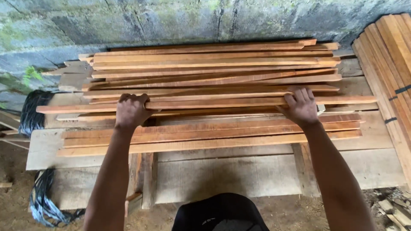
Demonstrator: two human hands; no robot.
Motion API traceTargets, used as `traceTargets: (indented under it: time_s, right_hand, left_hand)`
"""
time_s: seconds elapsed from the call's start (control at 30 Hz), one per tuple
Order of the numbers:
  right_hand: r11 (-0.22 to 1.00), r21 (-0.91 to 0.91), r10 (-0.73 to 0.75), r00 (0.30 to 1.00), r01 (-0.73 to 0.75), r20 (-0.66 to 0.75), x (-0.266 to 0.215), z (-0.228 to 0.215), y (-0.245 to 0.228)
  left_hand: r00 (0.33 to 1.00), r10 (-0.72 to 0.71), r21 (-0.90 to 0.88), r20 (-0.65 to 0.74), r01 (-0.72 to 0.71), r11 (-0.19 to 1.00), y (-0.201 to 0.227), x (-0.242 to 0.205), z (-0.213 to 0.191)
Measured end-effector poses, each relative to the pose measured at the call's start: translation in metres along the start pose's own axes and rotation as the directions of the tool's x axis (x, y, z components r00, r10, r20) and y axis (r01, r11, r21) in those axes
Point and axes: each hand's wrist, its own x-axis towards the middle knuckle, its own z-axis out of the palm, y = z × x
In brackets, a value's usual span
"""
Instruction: Organizing and sorting thin wooden planks on a workbench.
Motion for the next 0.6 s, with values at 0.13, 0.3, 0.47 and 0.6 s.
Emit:
traceTargets:
  time_s: [0.13, 0.3, 0.47, 0.6]
  right_hand:
    - [0.998, 0.014, 0.061, 0.996, -0.062, 0.069, -0.05, 0.007, -0.013]
    - [0.987, 0.061, 0.142, 0.983, -0.15, 0.117, -0.089, 0.003, -0.037]
    - [0.978, 0.117, 0.156, 0.98, -0.171, 0.126, -0.107, -0.015, -0.071]
    - [0.976, 0.162, 0.112, 0.971, -0.148, 0.213, -0.156, 0.004, -0.086]
  left_hand:
    - [0.975, 0.061, -0.15, -0.213, -0.094, 0.984, 0.028, -0.026, -0.025]
    - [0.958, 0.061, -0.249, -0.279, -0.134, 0.959, 0.046, -0.06, -0.019]
    - [0.959, 0.017, -0.251, -0.282, -0.091, 0.964, 0.062, -0.117, 0.019]
    - [0.966, -0.037, -0.279, -0.255, -0.037, 0.96, 0.081, -0.155, 0.036]
